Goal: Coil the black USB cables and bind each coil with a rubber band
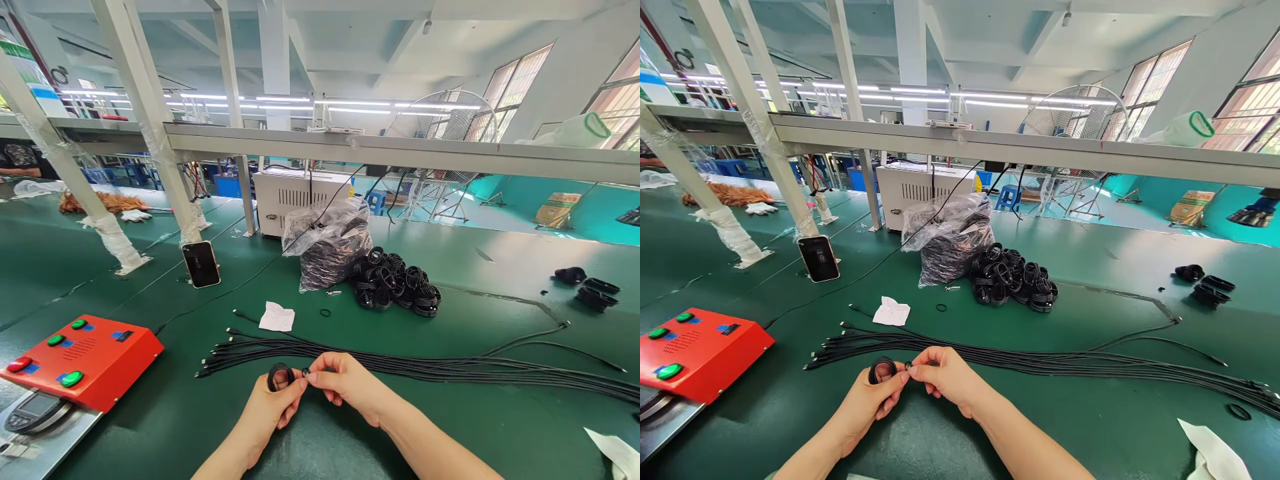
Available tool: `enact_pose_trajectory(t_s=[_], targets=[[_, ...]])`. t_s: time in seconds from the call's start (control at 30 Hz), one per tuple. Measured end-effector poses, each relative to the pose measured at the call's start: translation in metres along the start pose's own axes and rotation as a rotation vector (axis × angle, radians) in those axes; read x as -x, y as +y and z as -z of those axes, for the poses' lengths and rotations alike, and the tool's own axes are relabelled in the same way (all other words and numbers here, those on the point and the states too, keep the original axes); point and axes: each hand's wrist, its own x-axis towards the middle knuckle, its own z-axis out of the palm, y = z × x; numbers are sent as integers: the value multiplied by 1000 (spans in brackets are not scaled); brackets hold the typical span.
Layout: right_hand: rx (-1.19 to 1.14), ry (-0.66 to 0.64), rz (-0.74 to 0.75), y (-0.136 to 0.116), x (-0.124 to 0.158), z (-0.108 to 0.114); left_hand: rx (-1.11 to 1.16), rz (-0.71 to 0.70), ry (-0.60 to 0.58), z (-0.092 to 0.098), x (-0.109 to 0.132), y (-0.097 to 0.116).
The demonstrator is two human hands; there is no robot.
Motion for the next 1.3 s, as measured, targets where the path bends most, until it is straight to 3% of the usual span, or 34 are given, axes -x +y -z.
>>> enact_pose_trajectory(t_s=[0.37,0.57,0.67,0.73,0.87,0.97,1.07,1.2,1.3], targets=[[-103,-324,-7,-11,4,7,-57,-31,-9,11,-3,8],[53,-443,-107,-16,5,20,-123,-61,-60,14,1,11],[165,-388,-39,-21,8,22,-199,-81,-79,8,4,10],[295,-269,58,-24,12,18,-253,-118,-72,6,5,9],[805,31,324,-20,21,-10,-348,-197,-74,4,6,5],[1071,141,355,-15,22,-26,-431,-272,-76,2,10,2],[888,35,246,-16,16,-19,-406,-301,-74,-3,16,4],[474,-197,179,-22,8,6,-110,-196,-23,-10,19,10],[384,-257,158,-25,5,12,-51,-154,-35,-13,17,11]])
